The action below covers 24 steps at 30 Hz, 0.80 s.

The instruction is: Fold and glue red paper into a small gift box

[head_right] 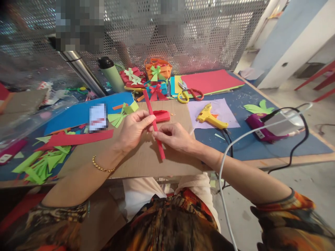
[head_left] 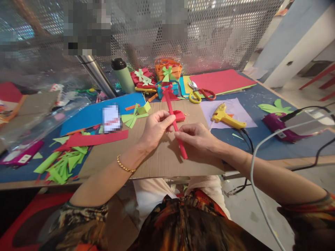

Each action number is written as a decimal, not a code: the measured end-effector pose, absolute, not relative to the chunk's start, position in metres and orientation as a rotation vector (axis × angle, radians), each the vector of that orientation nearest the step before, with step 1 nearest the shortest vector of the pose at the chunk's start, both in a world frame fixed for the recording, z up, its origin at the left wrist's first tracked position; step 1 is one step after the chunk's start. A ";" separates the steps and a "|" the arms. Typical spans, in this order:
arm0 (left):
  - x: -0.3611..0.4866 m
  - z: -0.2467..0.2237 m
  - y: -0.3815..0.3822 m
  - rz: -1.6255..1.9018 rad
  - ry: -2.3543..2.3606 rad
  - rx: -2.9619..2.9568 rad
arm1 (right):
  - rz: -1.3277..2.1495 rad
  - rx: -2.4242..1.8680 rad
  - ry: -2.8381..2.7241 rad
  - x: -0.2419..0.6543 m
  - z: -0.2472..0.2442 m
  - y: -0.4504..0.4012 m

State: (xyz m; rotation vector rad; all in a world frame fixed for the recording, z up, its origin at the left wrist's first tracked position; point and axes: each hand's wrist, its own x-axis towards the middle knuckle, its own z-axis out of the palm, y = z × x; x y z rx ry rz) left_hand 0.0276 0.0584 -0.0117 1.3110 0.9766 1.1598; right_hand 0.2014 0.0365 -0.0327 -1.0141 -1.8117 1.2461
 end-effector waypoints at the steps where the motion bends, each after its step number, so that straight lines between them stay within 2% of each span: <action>1: 0.027 -0.012 0.059 1.163 0.991 1.299 | 1.259 -1.018 -1.815 0.201 -0.034 0.036; 5: 0.027 -0.014 0.063 1.125 0.911 1.223 | 1.345 -0.985 -1.723 0.202 -0.039 0.037; 12: 0.026 -0.021 0.061 0.931 0.830 1.280 | 1.216 -1.030 -1.712 0.204 -0.040 0.042; 24: 0.027 -0.025 0.063 0.918 0.824 1.240 | 1.075 -1.074 -1.833 0.200 -0.041 0.047</action>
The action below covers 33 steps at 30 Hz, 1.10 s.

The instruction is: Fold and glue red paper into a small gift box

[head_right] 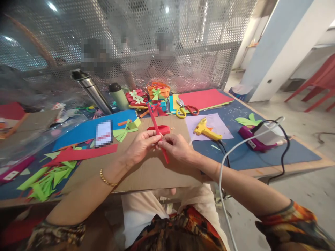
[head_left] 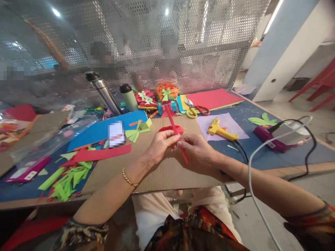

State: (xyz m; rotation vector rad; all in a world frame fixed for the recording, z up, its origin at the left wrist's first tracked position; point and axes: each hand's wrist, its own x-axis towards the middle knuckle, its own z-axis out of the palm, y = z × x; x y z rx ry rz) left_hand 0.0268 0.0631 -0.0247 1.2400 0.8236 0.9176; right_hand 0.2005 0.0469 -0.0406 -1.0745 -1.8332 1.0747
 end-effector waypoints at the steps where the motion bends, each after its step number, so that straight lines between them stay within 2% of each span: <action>1: 0.027 -0.026 0.063 0.916 0.825 1.220 | 1.059 -1.091 -1.832 0.200 -0.042 0.047; 6: 0.028 -0.030 0.063 0.961 0.842 1.203 | 1.005 -1.126 -1.882 0.203 -0.041 0.046; 14: 0.024 -0.021 0.064 1.049 0.894 1.285 | 0.747 -1.036 -1.903 0.216 0.000 0.075; 22: 0.023 -0.020 0.062 0.931 0.870 1.351 | 0.877 -0.966 -1.659 0.204 -0.006 0.086; 27: -0.005 -0.015 0.099 1.311 1.306 1.612 | 0.861 -0.987 -1.446 0.233 -0.002 0.099; 33: -0.008 -0.018 0.111 1.278 1.302 1.686 | 0.916 -0.954 -1.581 0.235 -0.008 0.103</action>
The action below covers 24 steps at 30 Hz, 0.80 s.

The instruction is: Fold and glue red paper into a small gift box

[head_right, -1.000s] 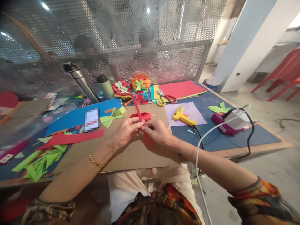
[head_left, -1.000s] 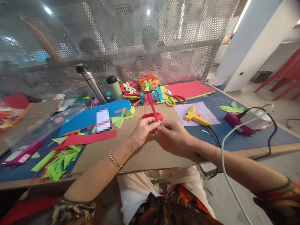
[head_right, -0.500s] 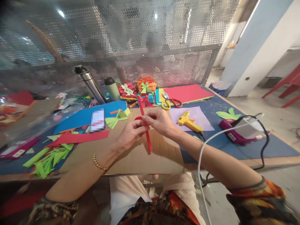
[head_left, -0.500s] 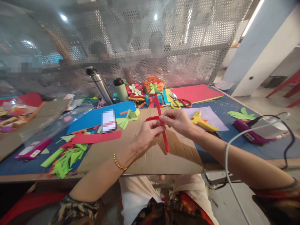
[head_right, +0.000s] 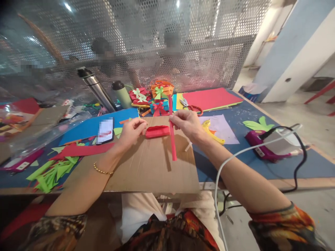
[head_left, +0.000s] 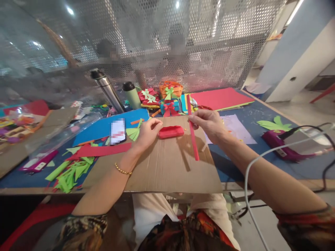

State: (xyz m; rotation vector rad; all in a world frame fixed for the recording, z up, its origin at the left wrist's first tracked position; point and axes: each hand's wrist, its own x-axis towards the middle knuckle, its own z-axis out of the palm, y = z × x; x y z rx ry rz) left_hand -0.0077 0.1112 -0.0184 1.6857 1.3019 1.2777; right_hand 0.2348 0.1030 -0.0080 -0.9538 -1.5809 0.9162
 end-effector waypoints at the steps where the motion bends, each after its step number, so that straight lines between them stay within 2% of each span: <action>1: -0.003 -0.017 0.106 1.246 1.265 1.703 | 0.878 -0.959 -1.686 0.232 -0.010 0.102; 5: 0.019 -0.006 0.083 1.135 1.085 1.655 | 0.468 -1.032 -2.070 0.223 -0.017 0.097; 9: 0.030 0.006 0.074 1.087 1.121 1.530 | 0.207 -1.043 -2.134 0.220 -0.018 0.087; 14: 0.029 0.018 0.084 1.123 1.203 1.429 | -0.460 -0.969 -2.352 0.220 -0.017 0.074; 16: 0.027 0.023 0.087 1.118 1.215 1.412 | -0.531 -0.939 -2.326 0.219 -0.016 0.071; 19: 0.024 0.028 0.091 1.098 1.193 1.393 | -0.297 -0.945 -2.200 0.219 -0.013 0.071; 24: 0.025 0.025 0.092 1.010 1.095 1.375 | 0.657 -0.902 -1.963 0.224 -0.004 0.081</action>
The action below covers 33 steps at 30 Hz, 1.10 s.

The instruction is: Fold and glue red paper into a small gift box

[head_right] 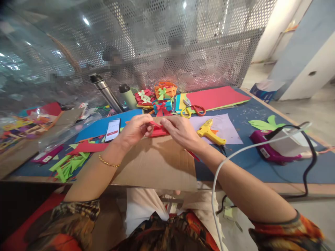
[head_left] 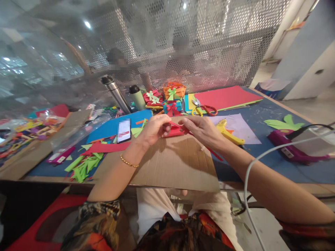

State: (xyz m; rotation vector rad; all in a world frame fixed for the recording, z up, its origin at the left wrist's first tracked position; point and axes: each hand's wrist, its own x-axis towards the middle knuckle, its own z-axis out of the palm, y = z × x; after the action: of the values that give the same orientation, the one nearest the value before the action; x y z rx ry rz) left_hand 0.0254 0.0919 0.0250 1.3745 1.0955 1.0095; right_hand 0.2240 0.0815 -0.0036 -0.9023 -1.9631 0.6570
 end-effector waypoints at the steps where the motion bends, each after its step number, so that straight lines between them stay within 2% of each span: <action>1: 0.026 0.023 0.092 0.989 1.078 1.377 | 0.804 -0.886 -1.944 0.225 -0.003 0.083; 5: 0.029 0.015 0.092 0.958 1.040 1.387 | 1.149 -0.866 -1.857 0.226 -0.004 0.085; 10: 0.028 0.014 0.092 0.938 1.034 1.314 | 1.230 -0.847 -1.838 0.226 -0.009 0.086; 12: 0.027 0.014 0.093 0.933 1.030 1.255 | 1.108 -0.840 -1.878 0.226 -0.012 0.090; 17: 0.033 0.009 0.090 0.890 1.018 1.146 | 0.493 -0.639 -1.956 0.224 -0.018 0.093; 21: 0.034 0.008 0.088 0.820 1.026 1.175 | 0.432 -0.579 -1.885 0.222 -0.018 0.091; 23: 0.024 0.009 0.092 0.840 1.196 1.392 | 0.492 -0.664 -1.713 0.224 -0.016 0.094; 25: 0.009 0.008 0.097 0.866 1.601 1.820 | 0.624 -0.758 -1.523 0.228 -0.014 0.101; 27: -0.004 0.002 0.100 0.662 1.910 2.099 | 0.784 -0.829 -1.386 0.233 -0.014 0.108; 33: -0.008 -0.026 0.095 0.472 1.912 2.306 | 1.113 -0.905 -1.261 0.237 -0.022 0.120</action>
State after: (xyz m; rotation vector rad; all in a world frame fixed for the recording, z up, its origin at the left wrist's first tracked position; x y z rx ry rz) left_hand -0.0080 0.0951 -0.0259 2.3056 1.9115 0.4723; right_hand 0.2371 0.1203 -0.0220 -0.9045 -1.2611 1.1130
